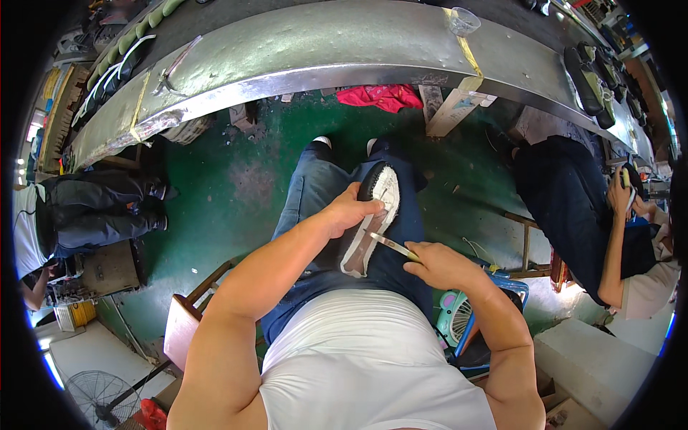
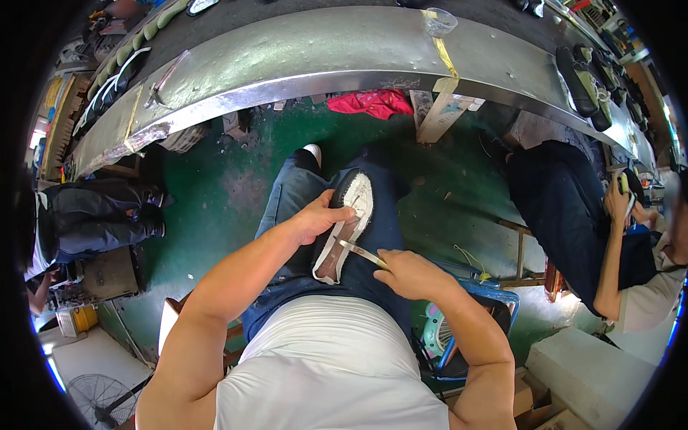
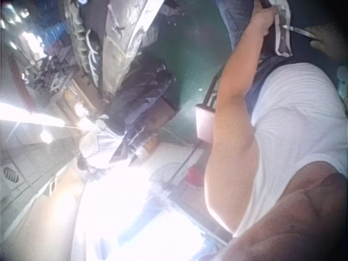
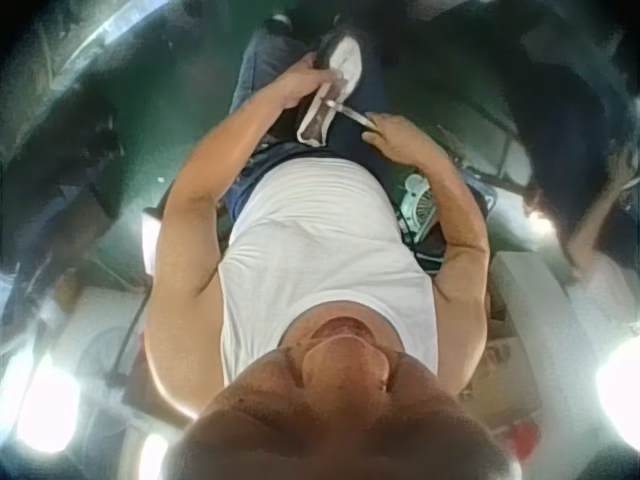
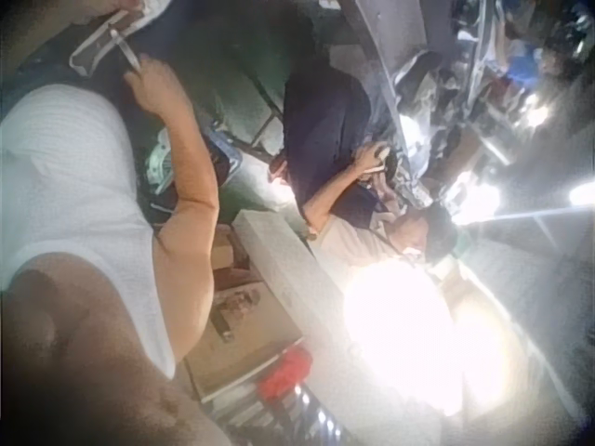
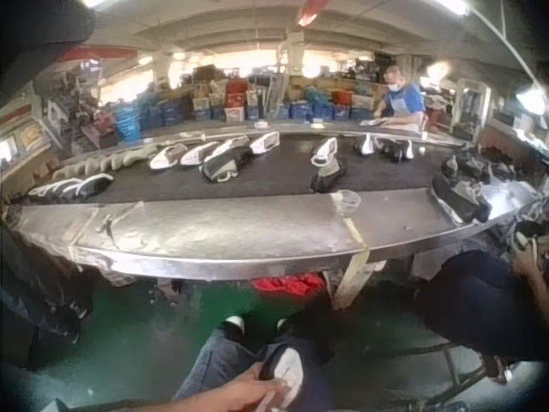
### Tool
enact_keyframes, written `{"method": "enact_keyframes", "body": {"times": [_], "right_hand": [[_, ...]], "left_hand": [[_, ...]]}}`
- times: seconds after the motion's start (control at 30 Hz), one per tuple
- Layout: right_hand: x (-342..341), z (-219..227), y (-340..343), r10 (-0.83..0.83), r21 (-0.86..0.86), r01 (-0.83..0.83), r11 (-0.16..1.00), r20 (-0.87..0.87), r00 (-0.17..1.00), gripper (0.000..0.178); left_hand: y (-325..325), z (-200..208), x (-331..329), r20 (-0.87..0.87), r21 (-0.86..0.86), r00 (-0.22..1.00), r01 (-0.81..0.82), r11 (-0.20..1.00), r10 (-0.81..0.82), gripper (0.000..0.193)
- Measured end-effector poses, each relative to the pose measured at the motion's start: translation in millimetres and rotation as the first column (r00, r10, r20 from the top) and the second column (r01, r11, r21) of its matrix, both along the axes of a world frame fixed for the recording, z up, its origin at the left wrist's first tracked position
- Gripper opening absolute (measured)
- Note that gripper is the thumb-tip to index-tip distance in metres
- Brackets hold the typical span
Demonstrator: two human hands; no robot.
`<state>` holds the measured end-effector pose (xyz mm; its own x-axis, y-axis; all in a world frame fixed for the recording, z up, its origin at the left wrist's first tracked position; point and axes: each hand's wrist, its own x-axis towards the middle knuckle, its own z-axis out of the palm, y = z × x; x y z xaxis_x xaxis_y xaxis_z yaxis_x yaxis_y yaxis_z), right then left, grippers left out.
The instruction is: Manually assemble and trim components for footwear on a production line.
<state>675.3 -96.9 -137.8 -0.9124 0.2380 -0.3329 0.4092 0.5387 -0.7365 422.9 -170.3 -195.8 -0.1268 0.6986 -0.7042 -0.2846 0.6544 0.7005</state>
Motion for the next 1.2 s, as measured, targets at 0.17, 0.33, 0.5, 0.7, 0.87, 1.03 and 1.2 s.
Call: {"method": "enact_keyframes", "body": {"times": [0.17,0.33,0.5,0.7,0.87,1.03,1.2], "right_hand": [[7,18,-10,-0.045,0.073,0.034,0.997,0.157,0.987,0.032],[23,-16,-10,-0.116,-0.062,0.134,0.989,0.235,0.965,0.041],[7,23,9,-0.089,-0.415,0.306,0.856,0.467,0.880,0.041],[-2,-5,-21,-0.291,0.026,0.291,0.956,-0.028,0.956,0.036],[-5,-1,-4,-0.126,-0.014,0.130,0.991,0.167,0.978,0.039],[-28,15,6,-0.278,-0.128,0.263,0.956,-0.121,0.953,0.043],[-36,2,59,-0.282,-0.196,0.313,0.929,0.173,0.944,0.046]], "left_hand": [[-8,0,6,-0.076,0.056,0.997,0.020,0.998,-0.016,0.088],[-51,-25,18,-0.383,0.282,0.915,0.247,0.927,-0.127,0.096],[-67,-22,31,-0.429,0.313,0.901,0.213,0.926,-0.062,0.103],[-68,-25,49,-0.591,0.217,0.805,0.220,0.951,-0.052,0.110],[-99,0,27,-0.334,0.184,0.851,0.480,0.858,-0.404,0.127],[-96,-5,33,-0.467,0.179,0.801,0.501,0.847,-0.376,0.128],[-93,-32,20,-0.739,0.185,0.629,0.535,0.825,-0.242,0.121]]}}
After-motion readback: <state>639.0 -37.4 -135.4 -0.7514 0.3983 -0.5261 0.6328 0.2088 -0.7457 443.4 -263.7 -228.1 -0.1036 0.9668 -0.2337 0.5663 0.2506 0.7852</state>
